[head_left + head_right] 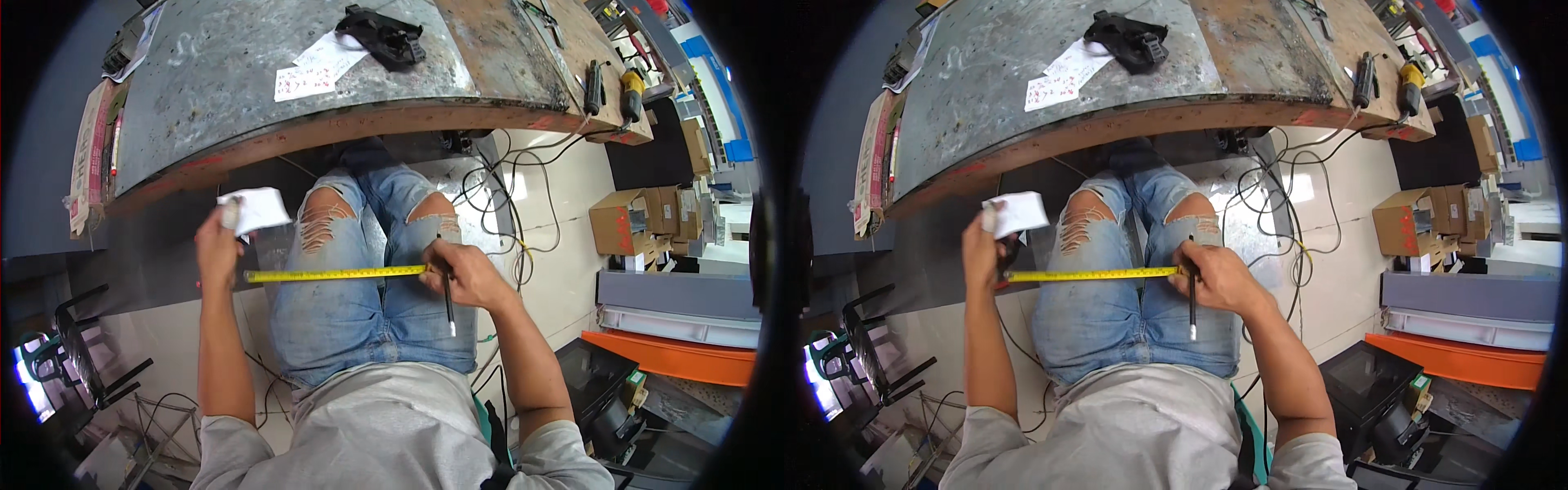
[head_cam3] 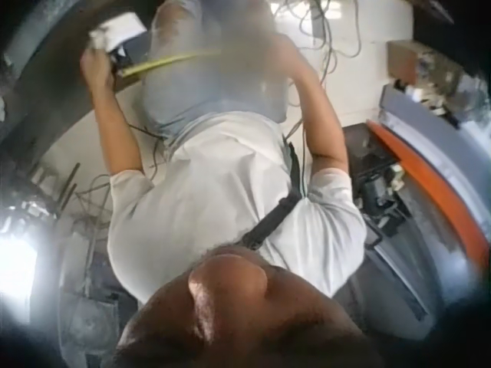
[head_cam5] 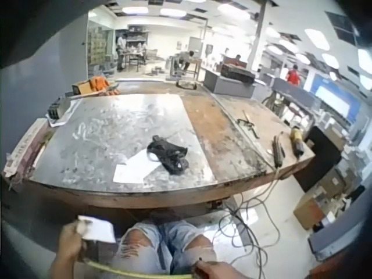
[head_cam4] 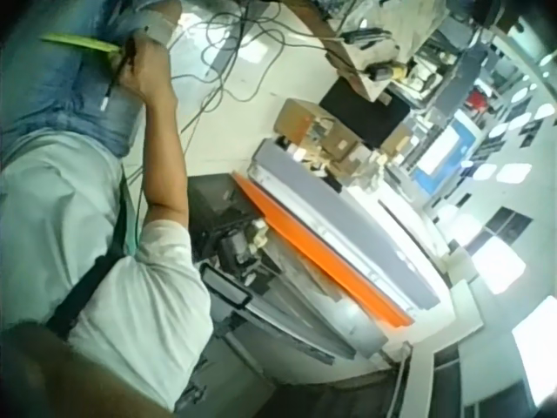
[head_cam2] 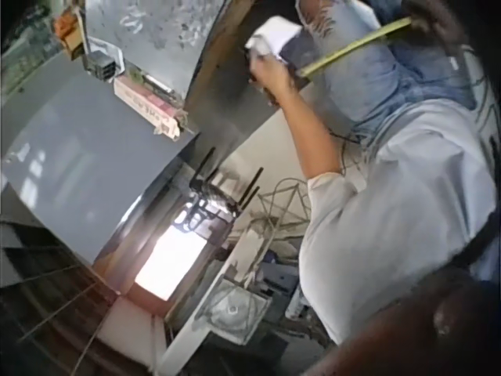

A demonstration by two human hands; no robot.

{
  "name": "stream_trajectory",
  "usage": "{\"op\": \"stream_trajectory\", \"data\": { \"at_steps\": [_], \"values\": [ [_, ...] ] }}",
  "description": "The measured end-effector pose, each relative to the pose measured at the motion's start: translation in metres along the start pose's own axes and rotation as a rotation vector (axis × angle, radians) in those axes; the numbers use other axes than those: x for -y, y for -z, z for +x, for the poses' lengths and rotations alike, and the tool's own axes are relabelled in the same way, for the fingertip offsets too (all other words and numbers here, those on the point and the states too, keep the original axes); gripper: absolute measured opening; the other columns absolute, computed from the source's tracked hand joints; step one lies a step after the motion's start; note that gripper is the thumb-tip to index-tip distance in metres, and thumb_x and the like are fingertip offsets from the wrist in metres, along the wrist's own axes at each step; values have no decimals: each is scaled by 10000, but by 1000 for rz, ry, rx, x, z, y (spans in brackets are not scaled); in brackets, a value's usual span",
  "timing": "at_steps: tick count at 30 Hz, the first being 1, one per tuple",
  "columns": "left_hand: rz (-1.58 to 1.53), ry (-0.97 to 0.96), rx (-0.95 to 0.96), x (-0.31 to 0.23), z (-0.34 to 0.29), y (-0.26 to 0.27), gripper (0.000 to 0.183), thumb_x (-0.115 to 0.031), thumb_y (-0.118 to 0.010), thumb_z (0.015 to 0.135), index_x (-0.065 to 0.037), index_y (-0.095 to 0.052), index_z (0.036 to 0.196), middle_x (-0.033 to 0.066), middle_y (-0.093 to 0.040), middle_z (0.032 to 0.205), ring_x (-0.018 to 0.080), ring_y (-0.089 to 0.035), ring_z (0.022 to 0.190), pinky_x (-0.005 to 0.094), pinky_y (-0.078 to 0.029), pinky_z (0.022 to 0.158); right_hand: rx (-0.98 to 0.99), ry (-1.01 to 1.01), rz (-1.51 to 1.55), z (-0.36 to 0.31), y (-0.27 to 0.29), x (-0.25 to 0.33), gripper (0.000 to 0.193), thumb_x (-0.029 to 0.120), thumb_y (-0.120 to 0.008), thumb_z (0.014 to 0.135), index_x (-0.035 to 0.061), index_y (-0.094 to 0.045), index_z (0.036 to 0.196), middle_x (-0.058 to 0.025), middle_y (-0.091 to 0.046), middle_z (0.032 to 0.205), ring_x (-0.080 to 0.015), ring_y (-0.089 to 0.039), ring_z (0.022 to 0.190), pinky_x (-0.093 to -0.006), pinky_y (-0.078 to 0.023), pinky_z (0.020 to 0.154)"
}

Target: Measure an object using a tape measure and record the data on paper.

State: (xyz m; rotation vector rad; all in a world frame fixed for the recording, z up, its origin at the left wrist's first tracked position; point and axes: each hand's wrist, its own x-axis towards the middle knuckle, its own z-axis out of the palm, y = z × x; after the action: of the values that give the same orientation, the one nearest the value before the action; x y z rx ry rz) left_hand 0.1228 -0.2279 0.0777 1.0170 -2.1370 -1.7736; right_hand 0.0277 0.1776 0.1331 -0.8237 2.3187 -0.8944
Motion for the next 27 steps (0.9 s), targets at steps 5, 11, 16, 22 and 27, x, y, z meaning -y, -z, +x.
{"op": "stream_trajectory", "data": {
  "at_steps": [5, 11, 16, 22, 27],
  "values": [
    [128, -412, -270, -16, -32, -6, 294, -263, -645, 1019, -76, -724, 1233, -14, -569, 889, 46, -465, 716, 221, -374, 616, -11, -70, 38, 4, -8, -5, 468, 268, -894, 723, 29, -571, 962, -139, -663, 785, -321, -675, 728, -383, -543, 696],
    [244, -625, 23, -27, -84, -77, 493, -247, -797, 883, -37, -652, 1305, 98, -594, 1062, 249, -624, 1020, 325, -487, 884, -91, -39, -129, 1, -16, 4, 429, 253, -878, 751, 39, -606, 1004, -155, -668, 856, -344, -665, 791, -408, -535, 726],
    [258, -563, 178, -15, -71, -124, 517, -157, -781, 868, -33, -618, 1343, 166, -588, 1203, 328, -626, 1090, 391, -520, 909, -202, -47, -119, -11, -26, -5, 395, 240, -850, 780, 60, -637, 1059, -160, -672, 941, -359, -651, 848, -421, -523, 741],
    [201, -447, 251, -10, -53, -137, 510, -42, -726, 854, -34, -608, 1350, 166, -565, 1309, 343, -618, 1171, 352, -562, 836, -355, 47, -88, -19, -50, -19, 419, 202, -851, 772, 53, -633, 1098, -150, -665, 1012, -345, -635, 925, -413, -519, 794],
    [258, -552, 228, 2, -47, -140, 495, -22, -718, 849, -34, -622, 1335, 154, -581, 1266, 333, -630, 1142, 333, -572, 790, -445, 35, -21, -17, -51, -18, 483, 194, -865, 755, 42, -623, 1144, -151, -656, 1059, -343, -621, 921, -407, -511, 809]
  ]
}}
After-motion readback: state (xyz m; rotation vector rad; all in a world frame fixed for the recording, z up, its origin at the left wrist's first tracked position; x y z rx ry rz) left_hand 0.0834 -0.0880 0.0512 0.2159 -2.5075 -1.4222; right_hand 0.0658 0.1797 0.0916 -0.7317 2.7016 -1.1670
